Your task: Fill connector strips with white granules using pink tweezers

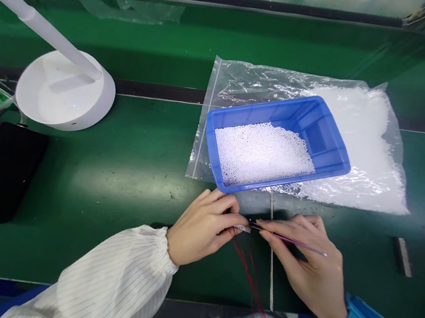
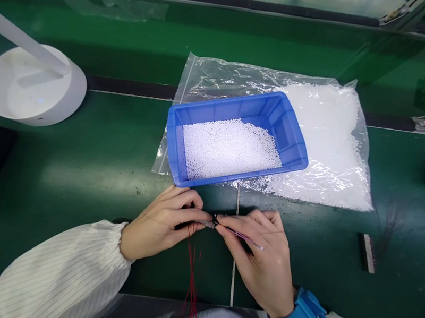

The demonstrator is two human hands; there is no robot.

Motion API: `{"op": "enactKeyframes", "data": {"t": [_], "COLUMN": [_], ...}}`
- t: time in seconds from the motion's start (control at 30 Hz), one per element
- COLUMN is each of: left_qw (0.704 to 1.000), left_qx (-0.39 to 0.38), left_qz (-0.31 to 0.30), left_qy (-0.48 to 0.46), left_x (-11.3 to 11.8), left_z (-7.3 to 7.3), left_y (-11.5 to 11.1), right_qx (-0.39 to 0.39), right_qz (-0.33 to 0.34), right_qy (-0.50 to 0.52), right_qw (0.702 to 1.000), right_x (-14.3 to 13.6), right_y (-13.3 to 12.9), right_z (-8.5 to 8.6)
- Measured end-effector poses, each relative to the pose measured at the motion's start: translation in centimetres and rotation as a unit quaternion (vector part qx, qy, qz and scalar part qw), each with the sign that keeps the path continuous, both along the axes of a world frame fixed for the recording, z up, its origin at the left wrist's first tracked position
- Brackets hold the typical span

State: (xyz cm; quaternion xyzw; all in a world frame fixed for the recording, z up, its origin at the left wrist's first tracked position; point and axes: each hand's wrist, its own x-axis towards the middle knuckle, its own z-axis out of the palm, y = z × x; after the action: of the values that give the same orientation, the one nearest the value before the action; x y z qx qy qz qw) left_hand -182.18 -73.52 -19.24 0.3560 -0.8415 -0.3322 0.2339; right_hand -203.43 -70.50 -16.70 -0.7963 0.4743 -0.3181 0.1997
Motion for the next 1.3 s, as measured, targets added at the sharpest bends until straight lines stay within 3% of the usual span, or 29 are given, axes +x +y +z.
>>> {"op": "enactKeyframes", "data": {"t": [0.33, 0.87, 1.3], "left_qw": [0.999, 1.0, 1.0], "left_qx": [-0.008, -0.011, -0.006], "left_qz": [-0.012, -0.014, -0.015], "left_qy": [-0.028, -0.021, -0.023], "left_x": [-0.1, 0.0, 0.0], "left_z": [0.2, 0.0, 0.0], "left_y": [0.1, 0.0, 0.0], "right_qx": [-0.021, -0.001, 0.006], "right_qz": [0.01, -0.012, -0.019], "right_qy": [0.048, 0.01, -0.005], "right_qw": [0.999, 1.0, 1.0], "right_x": [0.4, -0.1, -0.3], "right_y": [-0.1, 0.1, 0.2], "right_z": [1.3, 0.4, 0.7]}}
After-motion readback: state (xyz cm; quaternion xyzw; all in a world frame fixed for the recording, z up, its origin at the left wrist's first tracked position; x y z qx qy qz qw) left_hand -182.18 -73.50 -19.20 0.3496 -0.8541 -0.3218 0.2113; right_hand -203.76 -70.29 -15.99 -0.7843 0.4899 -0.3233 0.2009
